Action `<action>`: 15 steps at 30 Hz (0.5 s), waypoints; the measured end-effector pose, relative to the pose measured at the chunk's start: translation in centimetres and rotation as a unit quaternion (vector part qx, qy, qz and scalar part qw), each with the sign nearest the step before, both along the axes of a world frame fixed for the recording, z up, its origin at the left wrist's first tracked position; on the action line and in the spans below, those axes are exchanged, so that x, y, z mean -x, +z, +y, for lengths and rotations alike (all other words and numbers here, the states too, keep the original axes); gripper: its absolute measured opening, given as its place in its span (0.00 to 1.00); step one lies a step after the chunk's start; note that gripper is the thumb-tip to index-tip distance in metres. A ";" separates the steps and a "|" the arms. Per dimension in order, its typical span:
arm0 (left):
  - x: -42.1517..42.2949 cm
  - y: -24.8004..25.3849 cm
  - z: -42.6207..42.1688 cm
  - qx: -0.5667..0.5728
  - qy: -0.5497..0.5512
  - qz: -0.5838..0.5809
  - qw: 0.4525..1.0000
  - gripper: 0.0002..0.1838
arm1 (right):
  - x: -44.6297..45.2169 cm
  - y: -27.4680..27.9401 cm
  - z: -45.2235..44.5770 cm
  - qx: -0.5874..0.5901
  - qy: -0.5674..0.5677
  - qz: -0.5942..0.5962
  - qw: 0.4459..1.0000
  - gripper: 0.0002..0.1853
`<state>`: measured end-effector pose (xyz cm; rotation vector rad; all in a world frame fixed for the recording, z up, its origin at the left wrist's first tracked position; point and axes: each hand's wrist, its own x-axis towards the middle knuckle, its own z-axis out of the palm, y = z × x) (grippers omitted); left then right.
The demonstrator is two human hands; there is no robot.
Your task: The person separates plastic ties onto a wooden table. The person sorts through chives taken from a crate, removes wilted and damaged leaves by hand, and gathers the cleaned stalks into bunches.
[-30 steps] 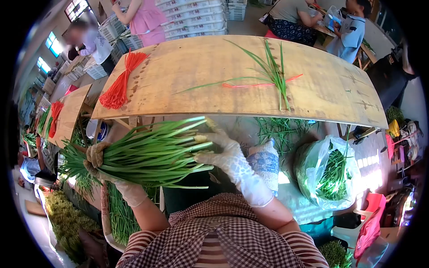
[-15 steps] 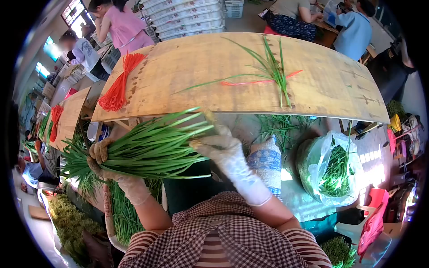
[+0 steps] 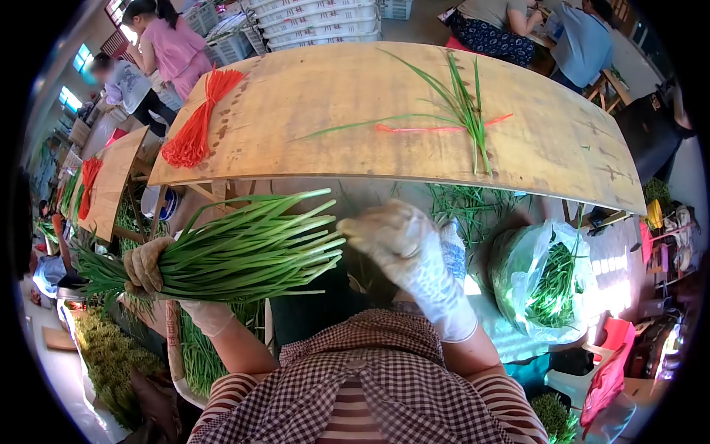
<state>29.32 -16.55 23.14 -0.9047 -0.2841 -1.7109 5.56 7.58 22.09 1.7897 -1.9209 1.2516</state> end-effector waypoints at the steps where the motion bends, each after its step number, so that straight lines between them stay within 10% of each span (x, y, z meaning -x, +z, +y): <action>1: 0.6 0.5 0.3 0.004 0.002 0.010 1.000 0.13 | -0.4 0.3 -0.6 0.002 0.015 0.019 1.000 0.14; 5: 3.0 2.4 2.6 -0.002 -0.010 -0.005 1.000 0.12 | -2.7 0.0 -2.8 -0.011 0.092 0.033 0.995 0.17; 8: 2.8 2.3 3.0 -0.021 -0.031 -0.027 0.999 0.12 | -3.6 -1.9 -2.7 -0.070 0.136 -0.253 0.955 0.13; 15: 2.8 2.4 3.1 -0.032 -0.030 -0.031 0.999 0.11 | -3.4 -3.4 -1.4 -0.071 0.203 -0.491 0.844 0.11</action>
